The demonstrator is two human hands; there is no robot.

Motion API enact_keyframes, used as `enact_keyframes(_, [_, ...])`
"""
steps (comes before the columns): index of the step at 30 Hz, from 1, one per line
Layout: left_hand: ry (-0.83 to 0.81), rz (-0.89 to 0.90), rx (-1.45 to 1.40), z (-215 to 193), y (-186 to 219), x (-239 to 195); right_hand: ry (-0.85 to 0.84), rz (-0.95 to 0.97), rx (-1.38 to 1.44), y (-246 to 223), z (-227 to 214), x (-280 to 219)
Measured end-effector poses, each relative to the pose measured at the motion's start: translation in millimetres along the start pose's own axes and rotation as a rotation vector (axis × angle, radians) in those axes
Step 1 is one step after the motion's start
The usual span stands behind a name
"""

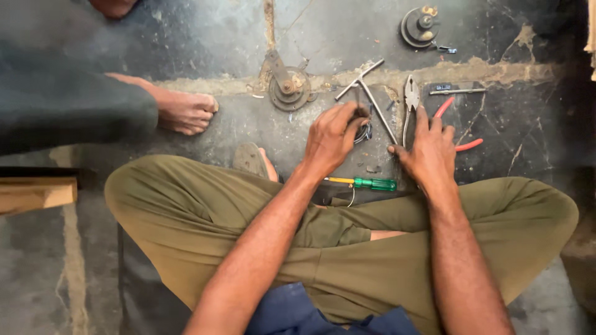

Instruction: The person sits on the floor and uses pliers to repeatedly strike and adjust a small mechanical component. They rotate the part to access different areas and continue the process of shaping or loosening it with the tool.

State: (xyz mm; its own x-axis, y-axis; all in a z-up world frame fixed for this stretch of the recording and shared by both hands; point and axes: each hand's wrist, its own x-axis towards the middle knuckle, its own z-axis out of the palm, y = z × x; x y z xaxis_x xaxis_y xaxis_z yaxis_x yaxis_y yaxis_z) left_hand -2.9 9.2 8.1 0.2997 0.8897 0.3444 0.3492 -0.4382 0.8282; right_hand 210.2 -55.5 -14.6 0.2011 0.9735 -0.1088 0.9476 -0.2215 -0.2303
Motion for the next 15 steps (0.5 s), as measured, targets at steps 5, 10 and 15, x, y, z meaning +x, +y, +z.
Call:
enact_keyframes(5, [-0.009,0.074,0.017,-2,-3,-1,0.033,-0.038,0.02,6,7,1])
enact_keyframes(10, [-0.036,0.038,0.02,3,-8,-5,0.097,-0.032,0.209,19,10,-2])
enact_keyframes(15, [-0.014,-0.039,0.019,10,-15,-9,-0.174,0.307,1.153,-4,-33,-16])
